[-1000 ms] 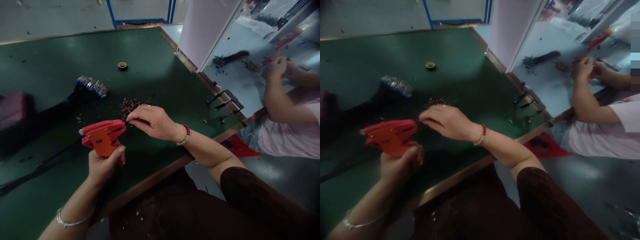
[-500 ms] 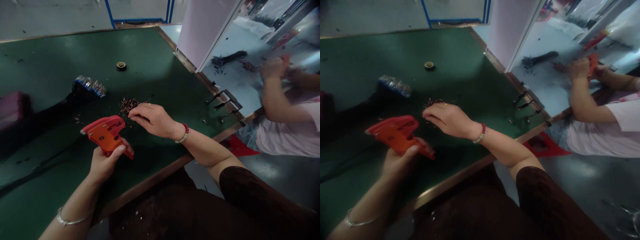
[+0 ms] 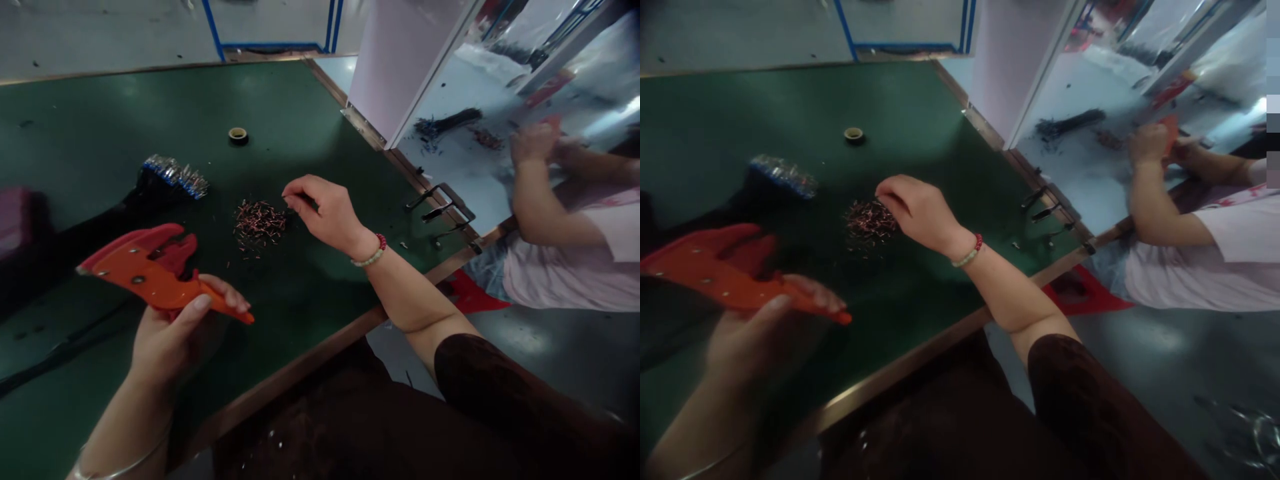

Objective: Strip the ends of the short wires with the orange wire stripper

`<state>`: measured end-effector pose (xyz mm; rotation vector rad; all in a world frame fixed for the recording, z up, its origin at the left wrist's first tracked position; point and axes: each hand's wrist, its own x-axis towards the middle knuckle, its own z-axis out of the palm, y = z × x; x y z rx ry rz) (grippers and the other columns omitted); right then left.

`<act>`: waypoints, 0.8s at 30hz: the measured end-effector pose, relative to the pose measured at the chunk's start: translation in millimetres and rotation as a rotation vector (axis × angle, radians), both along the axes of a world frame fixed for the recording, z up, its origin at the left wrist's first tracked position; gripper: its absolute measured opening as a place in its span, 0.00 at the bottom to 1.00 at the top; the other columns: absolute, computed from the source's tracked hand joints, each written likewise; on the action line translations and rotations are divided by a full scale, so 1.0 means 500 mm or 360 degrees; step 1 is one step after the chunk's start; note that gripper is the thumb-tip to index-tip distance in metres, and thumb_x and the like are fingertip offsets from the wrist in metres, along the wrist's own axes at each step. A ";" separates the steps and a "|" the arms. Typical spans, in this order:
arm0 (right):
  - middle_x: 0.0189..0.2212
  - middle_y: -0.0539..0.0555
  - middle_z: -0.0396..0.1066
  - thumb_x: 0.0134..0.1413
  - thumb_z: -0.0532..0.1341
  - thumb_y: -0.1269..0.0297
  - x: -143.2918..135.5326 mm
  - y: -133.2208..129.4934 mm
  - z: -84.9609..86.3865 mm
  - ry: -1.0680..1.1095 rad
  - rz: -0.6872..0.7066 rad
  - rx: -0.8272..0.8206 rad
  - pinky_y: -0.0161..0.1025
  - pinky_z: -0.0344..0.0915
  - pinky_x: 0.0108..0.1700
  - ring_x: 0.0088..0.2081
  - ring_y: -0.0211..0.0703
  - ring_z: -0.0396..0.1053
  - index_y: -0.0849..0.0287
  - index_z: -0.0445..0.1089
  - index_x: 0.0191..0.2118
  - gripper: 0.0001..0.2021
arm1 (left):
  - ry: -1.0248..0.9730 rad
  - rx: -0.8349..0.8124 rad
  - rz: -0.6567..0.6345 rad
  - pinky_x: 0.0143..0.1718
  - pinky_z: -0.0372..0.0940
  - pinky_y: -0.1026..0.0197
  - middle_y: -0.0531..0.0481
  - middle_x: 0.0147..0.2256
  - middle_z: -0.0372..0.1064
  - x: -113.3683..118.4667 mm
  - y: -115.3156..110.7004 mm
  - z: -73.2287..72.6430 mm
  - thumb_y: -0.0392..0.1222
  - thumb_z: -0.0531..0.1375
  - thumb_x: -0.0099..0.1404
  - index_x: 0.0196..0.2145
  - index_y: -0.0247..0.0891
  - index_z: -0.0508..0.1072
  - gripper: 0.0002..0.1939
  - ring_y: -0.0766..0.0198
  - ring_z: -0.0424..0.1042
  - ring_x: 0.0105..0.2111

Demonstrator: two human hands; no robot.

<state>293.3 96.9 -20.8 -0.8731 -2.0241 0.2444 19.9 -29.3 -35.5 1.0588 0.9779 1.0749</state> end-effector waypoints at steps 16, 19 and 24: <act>0.41 0.60 0.77 0.75 0.52 0.69 -0.028 -0.023 -0.020 -0.0391 0.0109 0.0321 0.49 0.70 0.50 0.44 0.49 0.74 0.62 0.72 0.46 0.11 | 0.0551 -0.0602 0.0167 0.28 0.78 0.56 0.41 0.32 0.82 -0.045 0.043 -0.003 0.56 0.74 0.56 0.35 0.36 0.82 0.20 0.50 0.83 0.30; 0.42 0.60 0.77 0.75 0.52 0.69 -0.032 -0.025 -0.023 -0.0429 0.0122 0.0379 0.49 0.70 0.49 0.44 0.49 0.74 0.62 0.72 0.47 0.11 | 0.1008 -0.0399 0.0042 0.19 0.70 0.59 0.44 0.24 0.79 -0.071 0.051 -0.008 0.62 0.71 0.59 0.28 0.39 0.82 0.21 0.54 0.78 0.21; 0.43 0.60 0.77 0.75 0.53 0.69 -0.045 -0.033 -0.030 -0.0469 0.0152 0.0413 0.49 0.70 0.50 0.45 0.48 0.74 0.62 0.73 0.48 0.11 | 0.1961 0.0553 0.0405 0.19 0.49 0.63 0.57 0.14 0.61 -0.059 0.042 -0.020 0.60 0.69 0.60 0.23 0.45 0.77 0.19 0.63 0.63 0.17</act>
